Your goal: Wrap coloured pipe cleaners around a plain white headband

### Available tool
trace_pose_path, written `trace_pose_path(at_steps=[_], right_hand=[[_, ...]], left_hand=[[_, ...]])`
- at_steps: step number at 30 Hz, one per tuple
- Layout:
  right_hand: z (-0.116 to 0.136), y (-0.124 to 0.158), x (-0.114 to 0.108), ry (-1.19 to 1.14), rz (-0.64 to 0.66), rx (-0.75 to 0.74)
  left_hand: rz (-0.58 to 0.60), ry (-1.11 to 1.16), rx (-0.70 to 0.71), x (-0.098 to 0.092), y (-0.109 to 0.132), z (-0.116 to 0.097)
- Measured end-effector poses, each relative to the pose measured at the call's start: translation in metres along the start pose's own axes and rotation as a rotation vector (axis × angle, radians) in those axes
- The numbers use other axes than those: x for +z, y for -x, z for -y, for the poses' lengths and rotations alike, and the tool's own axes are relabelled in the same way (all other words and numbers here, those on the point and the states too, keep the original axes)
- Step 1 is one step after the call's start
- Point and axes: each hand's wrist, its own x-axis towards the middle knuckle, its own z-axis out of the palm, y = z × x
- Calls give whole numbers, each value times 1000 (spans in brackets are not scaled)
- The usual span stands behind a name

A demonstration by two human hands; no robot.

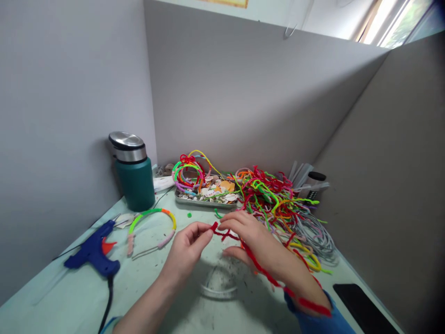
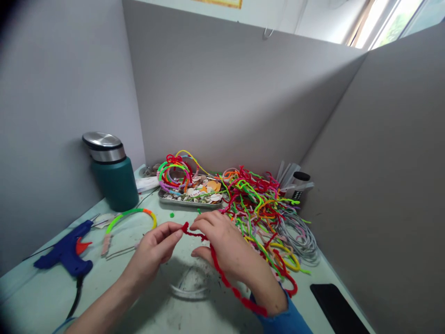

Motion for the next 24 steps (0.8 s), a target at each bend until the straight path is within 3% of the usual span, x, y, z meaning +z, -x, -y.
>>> trace_pose_path(at_steps=[5,11,16,24], right_hand=[[-3,-1,3,50,-10,-25],[-4,-3,3,123,5,45],[-3,-4,3,76,-87,46],[2,-3,1,20,-80,-47]], left_hand=[[-1,19,-13,0,-1,3],[4,57,-40,1,0,4],[1,48,-59,0,-2,4],[11,93,-78,-1,-5,9]])
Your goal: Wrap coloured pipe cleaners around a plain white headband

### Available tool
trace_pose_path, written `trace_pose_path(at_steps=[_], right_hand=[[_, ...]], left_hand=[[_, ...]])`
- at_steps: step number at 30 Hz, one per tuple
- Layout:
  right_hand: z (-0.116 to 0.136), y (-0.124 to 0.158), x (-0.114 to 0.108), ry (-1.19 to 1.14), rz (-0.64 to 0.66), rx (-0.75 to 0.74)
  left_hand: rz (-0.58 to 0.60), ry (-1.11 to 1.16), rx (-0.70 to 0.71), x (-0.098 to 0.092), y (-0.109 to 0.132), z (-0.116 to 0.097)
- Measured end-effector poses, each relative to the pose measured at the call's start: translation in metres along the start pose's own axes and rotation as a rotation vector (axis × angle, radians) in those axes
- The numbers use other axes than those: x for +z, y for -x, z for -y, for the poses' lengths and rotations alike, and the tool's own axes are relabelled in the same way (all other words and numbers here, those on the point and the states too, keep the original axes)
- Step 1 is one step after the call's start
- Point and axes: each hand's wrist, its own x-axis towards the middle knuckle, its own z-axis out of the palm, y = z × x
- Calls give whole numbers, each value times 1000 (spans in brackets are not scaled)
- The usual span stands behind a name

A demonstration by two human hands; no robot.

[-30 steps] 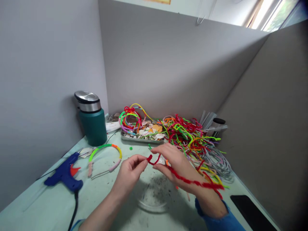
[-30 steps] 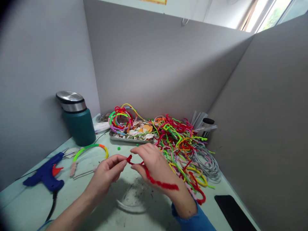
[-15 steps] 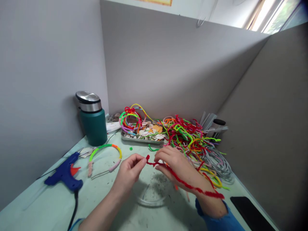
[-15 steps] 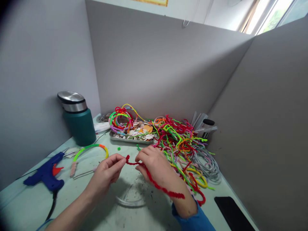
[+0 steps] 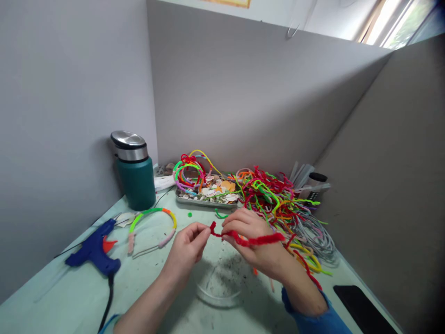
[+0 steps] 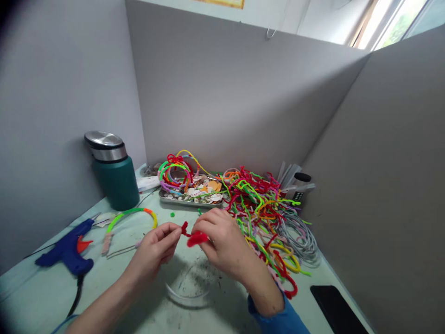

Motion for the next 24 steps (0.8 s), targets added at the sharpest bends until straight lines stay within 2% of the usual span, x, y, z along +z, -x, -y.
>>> trace_pose_path(at_steps=[6,10,15,24], right_hand=[[1,0,0,-80,-39,-9],[4,-1,2,-161,-59,-9],[7,-1,1,-224,-64,54],[7,-2,4,-443,-36,322]], left_hand=[[24,-3,-23,2,1,-1],[19,-117,-5,2,-1,1],[69,-333,144,2,-1,5],[187,-638,364,7,13,1]])
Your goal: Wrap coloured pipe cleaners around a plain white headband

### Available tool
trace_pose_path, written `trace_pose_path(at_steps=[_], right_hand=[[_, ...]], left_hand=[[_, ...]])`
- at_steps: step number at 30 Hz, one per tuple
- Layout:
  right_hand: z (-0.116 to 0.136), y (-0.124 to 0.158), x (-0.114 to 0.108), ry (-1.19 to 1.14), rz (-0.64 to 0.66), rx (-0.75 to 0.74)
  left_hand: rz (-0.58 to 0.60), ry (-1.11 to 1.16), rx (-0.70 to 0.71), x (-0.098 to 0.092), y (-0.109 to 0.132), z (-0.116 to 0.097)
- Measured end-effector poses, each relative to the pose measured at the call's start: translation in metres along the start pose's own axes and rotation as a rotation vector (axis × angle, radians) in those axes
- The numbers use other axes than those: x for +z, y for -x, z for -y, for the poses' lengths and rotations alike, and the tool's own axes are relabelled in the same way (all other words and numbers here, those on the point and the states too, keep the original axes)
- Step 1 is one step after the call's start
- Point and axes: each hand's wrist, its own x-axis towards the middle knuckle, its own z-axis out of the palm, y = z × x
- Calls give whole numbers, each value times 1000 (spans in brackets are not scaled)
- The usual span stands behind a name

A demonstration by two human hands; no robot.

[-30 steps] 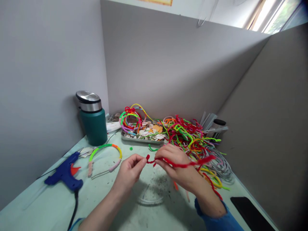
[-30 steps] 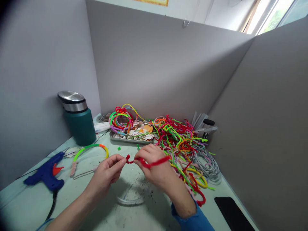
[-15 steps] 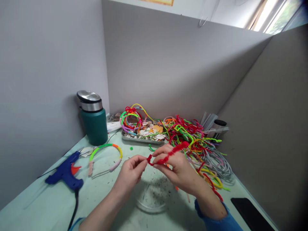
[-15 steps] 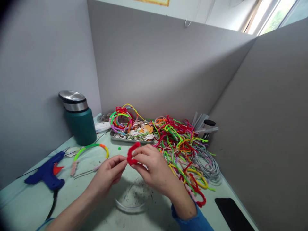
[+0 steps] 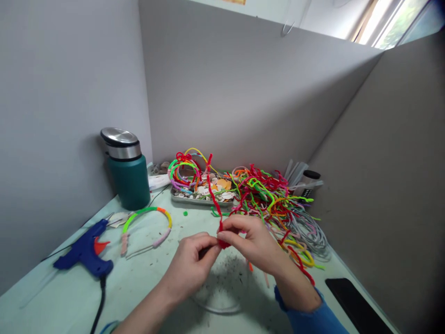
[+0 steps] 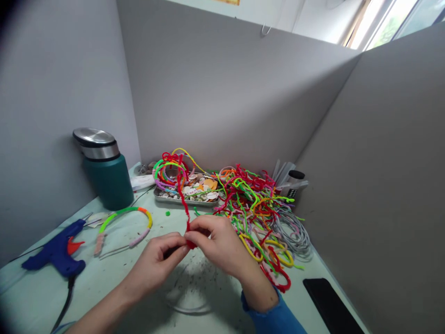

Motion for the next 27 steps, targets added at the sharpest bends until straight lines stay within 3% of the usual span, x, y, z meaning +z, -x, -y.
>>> trace_pose_path(at_steps=[5,10,17,27], right_hand=[[0,-2,0,-158,26,160],[-1,-4,0,-171,10,232],[-9,-5,2,-210,-18,278],[-6,-4,1,-368,27,276]], left_hand=[[40,-35,75,0,3,-6],[-20,-25,70,-1,3,-7],[-51,161,2,0,8,-2],[-191,173,37,0,5,-1]])
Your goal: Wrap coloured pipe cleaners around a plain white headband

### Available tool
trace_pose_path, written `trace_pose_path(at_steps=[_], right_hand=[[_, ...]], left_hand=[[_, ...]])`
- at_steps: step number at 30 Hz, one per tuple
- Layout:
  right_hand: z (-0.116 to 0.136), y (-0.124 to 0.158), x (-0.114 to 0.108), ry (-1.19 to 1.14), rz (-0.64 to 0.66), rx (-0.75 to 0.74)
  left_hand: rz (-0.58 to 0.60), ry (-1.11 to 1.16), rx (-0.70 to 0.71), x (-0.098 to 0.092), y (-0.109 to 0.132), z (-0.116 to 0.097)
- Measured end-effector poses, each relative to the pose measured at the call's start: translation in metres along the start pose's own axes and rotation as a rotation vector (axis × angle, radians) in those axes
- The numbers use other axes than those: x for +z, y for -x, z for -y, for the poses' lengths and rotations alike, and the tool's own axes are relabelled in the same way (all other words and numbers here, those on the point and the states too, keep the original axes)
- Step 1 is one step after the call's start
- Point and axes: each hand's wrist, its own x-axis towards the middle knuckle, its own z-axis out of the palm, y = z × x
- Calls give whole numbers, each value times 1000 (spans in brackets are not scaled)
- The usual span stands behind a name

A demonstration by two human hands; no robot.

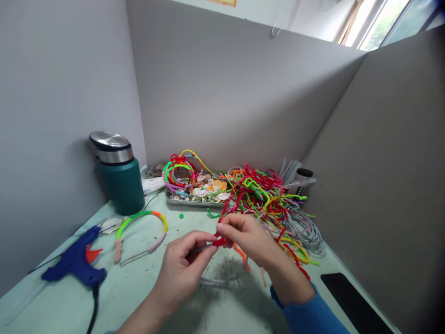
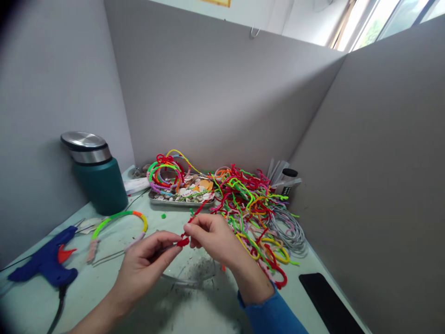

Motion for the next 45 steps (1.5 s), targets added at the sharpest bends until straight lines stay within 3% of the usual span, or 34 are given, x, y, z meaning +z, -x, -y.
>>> trace_pose_path(at_steps=[6,12,15,20,23,27,32,38,45], right_hand=[[4,2,-3,-4,29,-25],[3,0,-5,-56,-29,-33],[1,1,-3,-55,70,27],[-7,-3,2,-333,184,150],[-13,-5,8,-336,206,183],[-20,-5,16,-144,216,132],[-22,-7,26,-134,56,4],[-29,-11,32,-242,-97,-44],[-21,-5,27,145,-170,-195]], left_hand=[[-170,30,-97,-2,-7,-2],[-261,124,-179,-8,-13,1],[-307,139,-199,-10,-14,2],[-355,184,-253,-13,-14,4],[-340,296,-275,-13,-14,6],[-256,501,-316,-10,-15,8],[-192,675,-366,-6,-15,6],[-133,776,-420,-7,-16,9],[-85,737,-513,-6,-17,10]])
